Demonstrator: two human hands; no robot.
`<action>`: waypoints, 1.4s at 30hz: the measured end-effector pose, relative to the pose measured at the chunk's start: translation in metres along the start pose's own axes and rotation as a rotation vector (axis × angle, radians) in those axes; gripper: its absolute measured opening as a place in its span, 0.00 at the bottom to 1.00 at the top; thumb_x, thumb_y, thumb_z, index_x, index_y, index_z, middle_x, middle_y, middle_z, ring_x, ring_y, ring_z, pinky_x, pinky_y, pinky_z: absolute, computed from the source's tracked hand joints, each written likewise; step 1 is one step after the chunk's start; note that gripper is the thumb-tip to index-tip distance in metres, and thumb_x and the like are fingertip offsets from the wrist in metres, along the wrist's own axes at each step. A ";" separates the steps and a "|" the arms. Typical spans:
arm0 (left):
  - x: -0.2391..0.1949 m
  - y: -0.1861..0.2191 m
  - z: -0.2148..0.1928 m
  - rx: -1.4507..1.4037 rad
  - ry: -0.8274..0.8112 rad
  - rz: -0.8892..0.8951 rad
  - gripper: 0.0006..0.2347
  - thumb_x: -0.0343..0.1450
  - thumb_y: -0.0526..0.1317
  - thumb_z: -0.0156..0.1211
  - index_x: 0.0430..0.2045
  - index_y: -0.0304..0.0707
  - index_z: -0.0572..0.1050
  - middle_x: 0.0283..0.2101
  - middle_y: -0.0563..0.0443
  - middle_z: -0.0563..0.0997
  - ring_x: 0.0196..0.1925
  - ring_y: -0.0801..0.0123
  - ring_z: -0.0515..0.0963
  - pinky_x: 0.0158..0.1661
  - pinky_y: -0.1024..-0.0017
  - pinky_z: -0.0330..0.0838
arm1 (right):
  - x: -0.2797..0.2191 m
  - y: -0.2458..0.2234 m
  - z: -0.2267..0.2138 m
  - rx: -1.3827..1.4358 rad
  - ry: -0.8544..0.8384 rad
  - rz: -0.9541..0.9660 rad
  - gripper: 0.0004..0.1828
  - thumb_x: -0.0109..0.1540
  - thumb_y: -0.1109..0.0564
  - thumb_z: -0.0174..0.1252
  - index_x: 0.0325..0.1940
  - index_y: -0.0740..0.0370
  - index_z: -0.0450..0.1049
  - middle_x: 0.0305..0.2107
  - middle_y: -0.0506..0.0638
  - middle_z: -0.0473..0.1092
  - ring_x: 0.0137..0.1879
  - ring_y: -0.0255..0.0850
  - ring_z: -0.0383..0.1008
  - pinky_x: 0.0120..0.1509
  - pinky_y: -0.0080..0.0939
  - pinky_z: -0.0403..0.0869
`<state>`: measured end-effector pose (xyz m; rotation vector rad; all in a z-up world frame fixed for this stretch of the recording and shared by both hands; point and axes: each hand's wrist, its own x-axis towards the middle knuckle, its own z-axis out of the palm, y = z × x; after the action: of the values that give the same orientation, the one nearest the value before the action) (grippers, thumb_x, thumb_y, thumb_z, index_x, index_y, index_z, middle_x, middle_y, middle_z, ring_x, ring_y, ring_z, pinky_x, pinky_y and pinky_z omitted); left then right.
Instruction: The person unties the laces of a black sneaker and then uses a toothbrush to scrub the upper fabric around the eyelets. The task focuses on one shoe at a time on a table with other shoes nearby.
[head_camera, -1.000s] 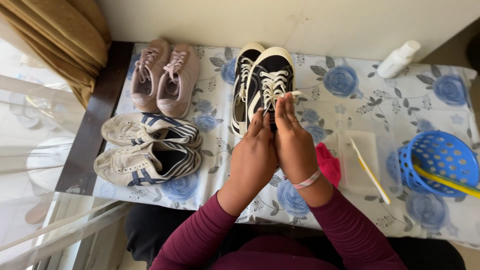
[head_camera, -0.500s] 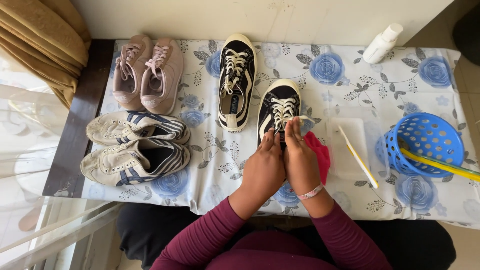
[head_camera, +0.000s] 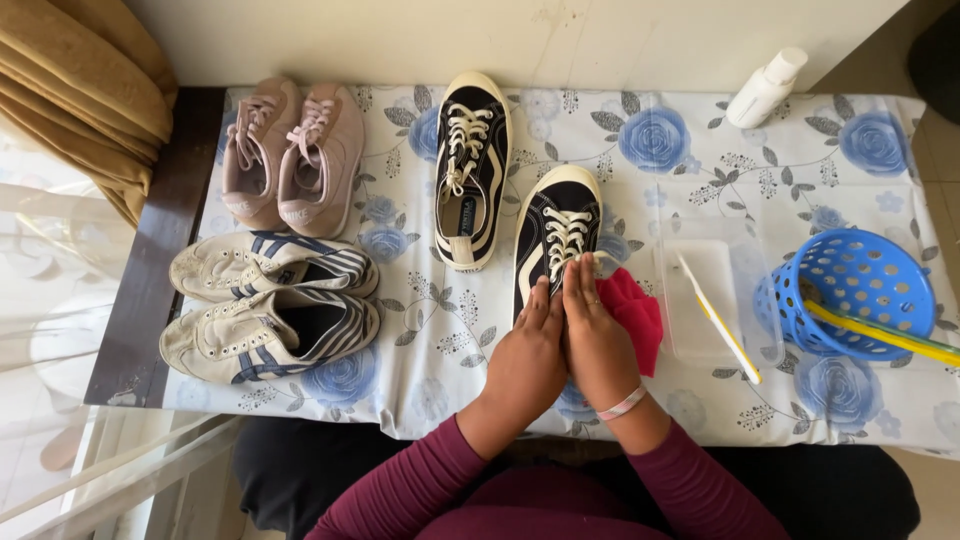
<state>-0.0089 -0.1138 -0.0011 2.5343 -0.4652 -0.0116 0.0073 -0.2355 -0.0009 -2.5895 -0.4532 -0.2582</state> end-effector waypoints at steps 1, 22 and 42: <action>0.000 0.002 -0.007 0.001 0.002 0.001 0.27 0.68 0.27 0.47 0.66 0.19 0.59 0.70 0.22 0.59 0.71 0.36 0.62 0.62 0.53 0.65 | 0.000 -0.001 -0.001 0.000 0.002 -0.002 0.41 0.62 0.73 0.47 0.79 0.67 0.46 0.75 0.70 0.43 0.74 0.59 0.55 0.69 0.44 0.68; 0.060 -0.067 -0.074 0.305 0.340 -0.175 0.23 0.74 0.36 0.49 0.66 0.28 0.64 0.70 0.25 0.61 0.73 0.38 0.60 0.64 0.49 0.62 | 0.147 -0.015 0.050 -0.150 0.053 -0.197 0.33 0.65 0.54 0.53 0.74 0.67 0.59 0.70 0.68 0.56 0.73 0.61 0.60 0.66 0.51 0.72; 0.147 -0.131 -0.087 0.167 -0.012 -0.276 0.33 0.68 0.26 0.53 0.72 0.37 0.54 0.74 0.33 0.56 0.76 0.44 0.56 0.66 0.54 0.61 | 0.226 -0.004 0.077 -0.072 -0.561 0.026 0.45 0.60 0.68 0.49 0.80 0.66 0.40 0.75 0.73 0.36 0.71 0.78 0.53 0.63 0.69 0.73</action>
<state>0.1810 -0.0142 0.0158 2.7450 -0.1211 -0.0952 0.2224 -0.1327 -0.0056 -2.7127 -0.6077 0.4840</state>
